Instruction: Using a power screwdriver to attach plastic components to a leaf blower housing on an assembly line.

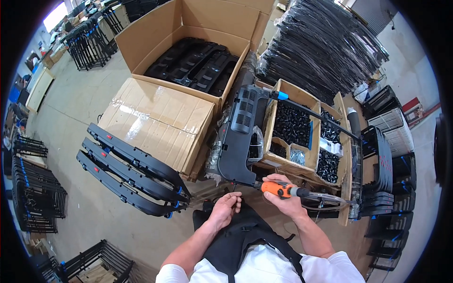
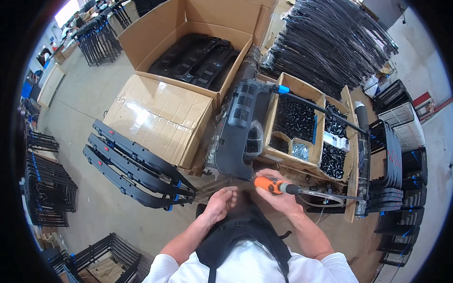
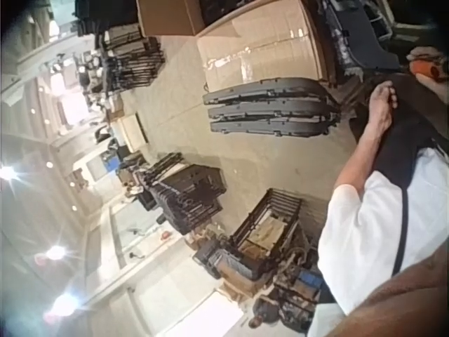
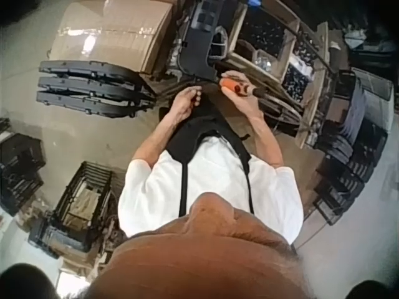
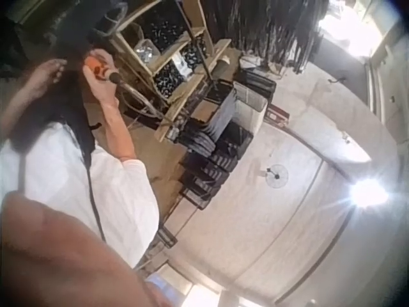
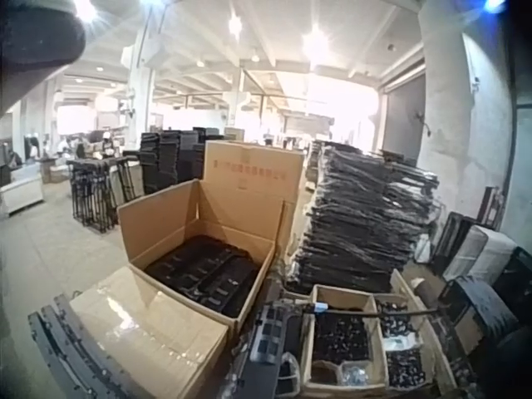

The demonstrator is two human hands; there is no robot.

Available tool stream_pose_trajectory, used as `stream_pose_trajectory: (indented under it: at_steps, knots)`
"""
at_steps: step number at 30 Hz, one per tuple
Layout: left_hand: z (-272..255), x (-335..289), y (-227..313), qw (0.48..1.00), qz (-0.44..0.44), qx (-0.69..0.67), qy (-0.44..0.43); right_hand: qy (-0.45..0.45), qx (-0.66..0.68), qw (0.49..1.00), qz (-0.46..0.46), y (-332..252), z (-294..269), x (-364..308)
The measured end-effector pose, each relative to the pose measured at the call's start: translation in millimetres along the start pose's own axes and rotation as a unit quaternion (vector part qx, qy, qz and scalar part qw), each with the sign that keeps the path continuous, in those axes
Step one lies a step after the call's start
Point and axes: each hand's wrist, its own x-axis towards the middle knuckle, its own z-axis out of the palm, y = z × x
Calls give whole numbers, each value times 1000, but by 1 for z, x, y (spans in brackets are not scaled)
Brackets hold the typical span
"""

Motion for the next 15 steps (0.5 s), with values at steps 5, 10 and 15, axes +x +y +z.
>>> stream_pose_trajectory:
  at_steps: [5, 10, 15]
  knots:
    - [4, 1, 10, 1000, 6, -4, -16, 19, 123, 992, 8, 0, 0, -10]
    - [6, 7, 10, 999, -1, -31, -38, 8, 140, 990, -15, -4, 5, -8]
    - [9, 10, 8, 997, -13, -58, -50, -2, 134, 991, -13, -6, 4, -9]
